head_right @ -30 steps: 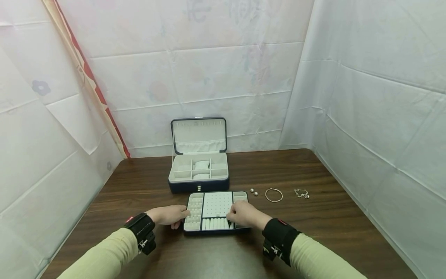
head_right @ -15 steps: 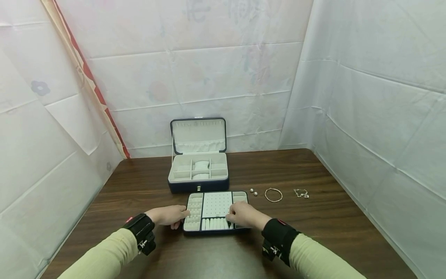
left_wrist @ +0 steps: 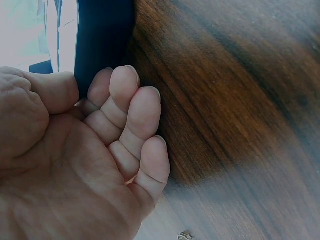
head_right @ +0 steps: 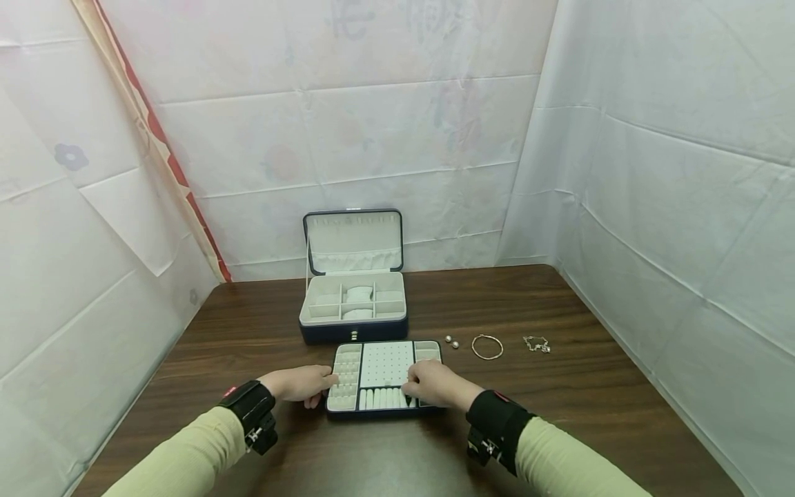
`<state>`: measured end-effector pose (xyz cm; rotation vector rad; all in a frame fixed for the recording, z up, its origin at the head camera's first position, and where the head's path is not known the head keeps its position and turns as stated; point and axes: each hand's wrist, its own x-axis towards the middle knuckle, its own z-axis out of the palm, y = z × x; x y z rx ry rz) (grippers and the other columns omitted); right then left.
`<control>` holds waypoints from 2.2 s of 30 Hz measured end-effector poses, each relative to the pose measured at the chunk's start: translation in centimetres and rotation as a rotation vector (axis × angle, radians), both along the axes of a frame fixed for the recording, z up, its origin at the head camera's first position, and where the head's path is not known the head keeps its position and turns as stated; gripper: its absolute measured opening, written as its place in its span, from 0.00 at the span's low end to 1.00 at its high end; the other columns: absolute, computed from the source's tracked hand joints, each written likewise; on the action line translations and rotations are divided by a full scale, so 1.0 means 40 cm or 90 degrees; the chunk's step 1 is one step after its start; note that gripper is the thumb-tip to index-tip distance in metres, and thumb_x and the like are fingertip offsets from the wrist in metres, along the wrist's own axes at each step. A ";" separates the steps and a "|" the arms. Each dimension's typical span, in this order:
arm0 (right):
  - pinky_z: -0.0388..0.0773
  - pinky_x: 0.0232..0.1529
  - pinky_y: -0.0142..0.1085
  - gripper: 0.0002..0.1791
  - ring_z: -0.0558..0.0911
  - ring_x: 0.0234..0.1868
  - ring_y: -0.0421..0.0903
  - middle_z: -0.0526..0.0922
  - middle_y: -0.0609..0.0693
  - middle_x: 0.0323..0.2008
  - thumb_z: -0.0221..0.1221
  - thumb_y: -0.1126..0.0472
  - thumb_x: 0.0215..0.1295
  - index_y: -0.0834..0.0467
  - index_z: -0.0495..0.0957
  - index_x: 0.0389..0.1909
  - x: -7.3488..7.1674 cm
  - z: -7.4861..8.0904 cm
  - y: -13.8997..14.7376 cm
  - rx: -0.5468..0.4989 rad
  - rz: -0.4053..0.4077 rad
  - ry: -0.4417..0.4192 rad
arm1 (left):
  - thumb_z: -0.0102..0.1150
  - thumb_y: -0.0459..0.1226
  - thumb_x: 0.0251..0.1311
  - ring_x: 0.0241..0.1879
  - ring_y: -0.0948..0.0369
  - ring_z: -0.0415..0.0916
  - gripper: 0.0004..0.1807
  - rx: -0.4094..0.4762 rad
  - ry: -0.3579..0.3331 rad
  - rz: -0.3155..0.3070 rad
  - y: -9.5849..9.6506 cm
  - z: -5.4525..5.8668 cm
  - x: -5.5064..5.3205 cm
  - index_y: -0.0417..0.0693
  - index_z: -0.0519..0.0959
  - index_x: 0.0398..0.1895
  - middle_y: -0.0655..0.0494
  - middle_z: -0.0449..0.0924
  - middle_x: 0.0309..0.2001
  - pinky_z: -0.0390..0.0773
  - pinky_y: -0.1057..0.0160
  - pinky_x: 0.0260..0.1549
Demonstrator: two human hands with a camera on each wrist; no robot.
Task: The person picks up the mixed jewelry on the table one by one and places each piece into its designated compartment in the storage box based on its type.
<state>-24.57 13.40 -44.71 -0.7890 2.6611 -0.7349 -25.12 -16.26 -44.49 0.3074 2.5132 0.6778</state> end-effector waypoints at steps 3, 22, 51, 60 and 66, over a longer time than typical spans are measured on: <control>0.62 0.27 0.33 0.17 0.67 0.22 0.38 0.66 0.40 0.18 0.60 0.60 0.72 0.53 0.74 0.20 0.002 0.003 0.001 -0.007 0.010 -0.002 | 0.43 0.42 0.77 0.21 0.58 0.71 0.13 -0.001 0.001 0.000 -0.001 -0.001 -0.001 0.45 0.74 0.36 0.51 0.75 0.20 0.68 0.63 0.27; 0.64 0.30 0.33 0.14 0.67 0.26 0.37 0.67 0.40 0.22 0.59 0.62 0.73 0.54 0.74 0.24 -0.008 0.010 0.012 -0.012 0.070 -0.010 | 0.44 0.42 0.77 0.22 0.57 0.72 0.14 0.006 0.003 0.010 0.000 0.005 0.006 0.44 0.74 0.36 0.50 0.75 0.21 0.69 0.62 0.27; 0.63 0.29 0.33 0.13 0.68 0.26 0.38 0.68 0.40 0.21 0.62 0.62 0.68 0.52 0.74 0.23 -0.003 0.012 0.003 0.017 0.032 -0.007 | 0.43 0.42 0.77 0.22 0.58 0.71 0.14 0.013 -0.013 0.003 -0.001 0.005 -0.005 0.45 0.74 0.36 0.51 0.75 0.21 0.69 0.62 0.27; 0.62 0.27 0.31 0.16 0.67 0.24 0.38 0.67 0.41 0.19 0.64 0.63 0.64 0.53 0.71 0.18 0.002 0.011 -0.011 0.042 0.003 0.014 | 0.43 0.42 0.78 0.22 0.58 0.71 0.14 0.011 -0.015 0.004 -0.001 0.004 -0.003 0.45 0.74 0.36 0.51 0.75 0.22 0.68 0.63 0.27; 0.61 0.25 0.31 0.17 0.66 0.22 0.38 0.65 0.41 0.18 0.64 0.62 0.63 0.53 0.69 0.17 0.006 0.013 -0.017 0.048 -0.005 0.019 | 0.44 0.42 0.77 0.22 0.58 0.71 0.13 0.019 -0.019 0.010 -0.003 0.001 -0.002 0.45 0.74 0.36 0.51 0.74 0.22 0.68 0.63 0.27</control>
